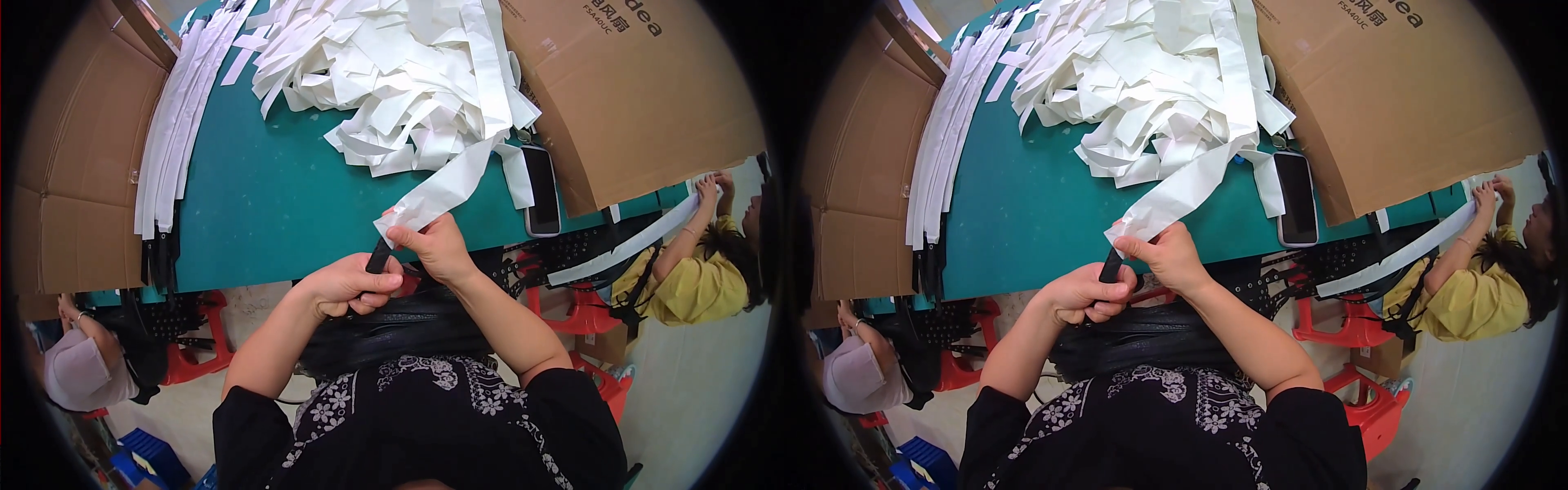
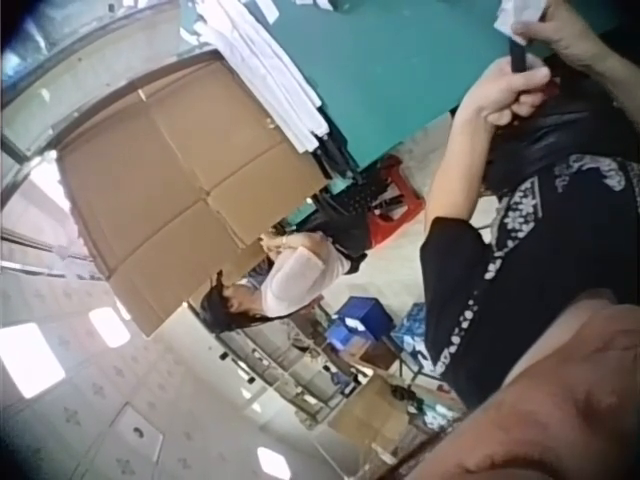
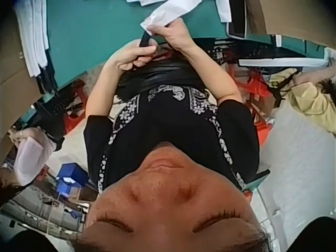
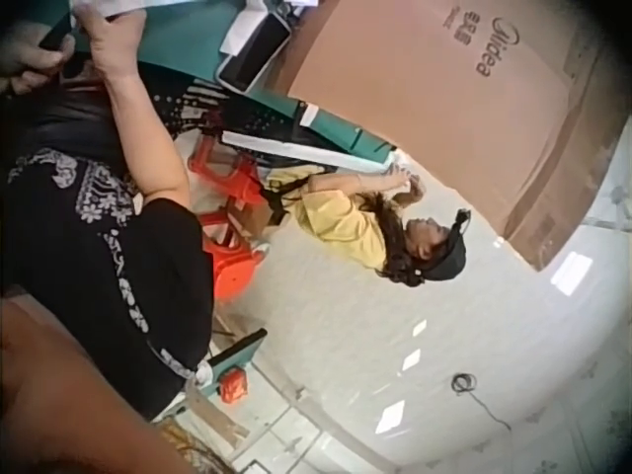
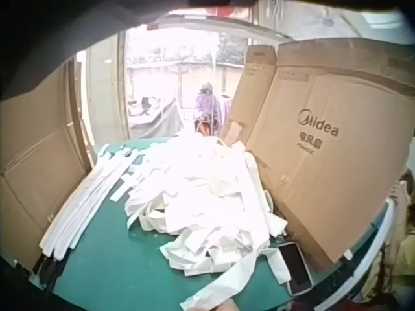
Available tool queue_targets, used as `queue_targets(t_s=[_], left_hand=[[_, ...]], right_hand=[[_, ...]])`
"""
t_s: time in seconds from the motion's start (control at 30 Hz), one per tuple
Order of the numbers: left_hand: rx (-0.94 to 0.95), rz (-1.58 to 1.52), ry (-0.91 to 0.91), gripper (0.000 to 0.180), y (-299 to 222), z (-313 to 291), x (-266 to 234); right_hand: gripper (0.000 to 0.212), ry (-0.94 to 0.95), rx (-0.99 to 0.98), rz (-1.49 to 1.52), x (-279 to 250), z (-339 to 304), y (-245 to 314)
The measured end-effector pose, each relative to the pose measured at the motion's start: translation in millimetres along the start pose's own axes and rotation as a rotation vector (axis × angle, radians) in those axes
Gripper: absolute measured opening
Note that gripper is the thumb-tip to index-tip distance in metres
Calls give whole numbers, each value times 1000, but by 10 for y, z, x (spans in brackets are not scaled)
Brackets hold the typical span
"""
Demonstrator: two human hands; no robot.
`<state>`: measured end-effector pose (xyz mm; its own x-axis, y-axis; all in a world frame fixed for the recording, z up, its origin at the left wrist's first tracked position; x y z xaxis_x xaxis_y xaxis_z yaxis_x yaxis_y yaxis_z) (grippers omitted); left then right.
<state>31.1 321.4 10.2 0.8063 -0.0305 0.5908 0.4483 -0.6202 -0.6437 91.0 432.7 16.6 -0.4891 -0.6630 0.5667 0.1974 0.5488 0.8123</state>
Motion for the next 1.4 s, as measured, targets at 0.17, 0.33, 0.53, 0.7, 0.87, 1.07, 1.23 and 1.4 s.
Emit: queue_targets(t_s=[0.17,0.33,0.53,0.7,0.87,1.07,1.23,1.4], left_hand=[[-57,14,16,24,2,35,-25],[-225,242,25,27,-82,-20,-57],[26,276,-35,46,-170,-56,-152],[123,851,-302,21,38,-599,-490],[33,518,-329,21,52,-826,-474],[132,835,-352,25,324,-1300,-682],[45,488,-390,17,521,-1382,-740],[250,721,-504,16,470,-1580,-787]], right_hand=[[20,61,-10,-85,13,-21,4],[20,142,272,-155,90,-62,-70],[22,46,172,-62,156,-20,-154],[21,19,150,-69,79,170,-48],[22,177,284,5,606,88,-479],[17,111,266,200,831,49,-744],[22,162,326,103,1007,19,-1049],[21,185,362,129,1137,186,-907]])
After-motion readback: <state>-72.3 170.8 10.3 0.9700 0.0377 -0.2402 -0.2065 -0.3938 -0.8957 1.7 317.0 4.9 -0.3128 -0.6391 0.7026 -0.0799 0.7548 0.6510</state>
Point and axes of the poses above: each hand's wrist, its own z-axis towards the middle knuckle, its own x-axis out of the palm, y = z × x, the point moved 5 cm from there along z, towards the middle knuckle, and after that the axes turned 14 degrees about z, right-handed, at the moved point
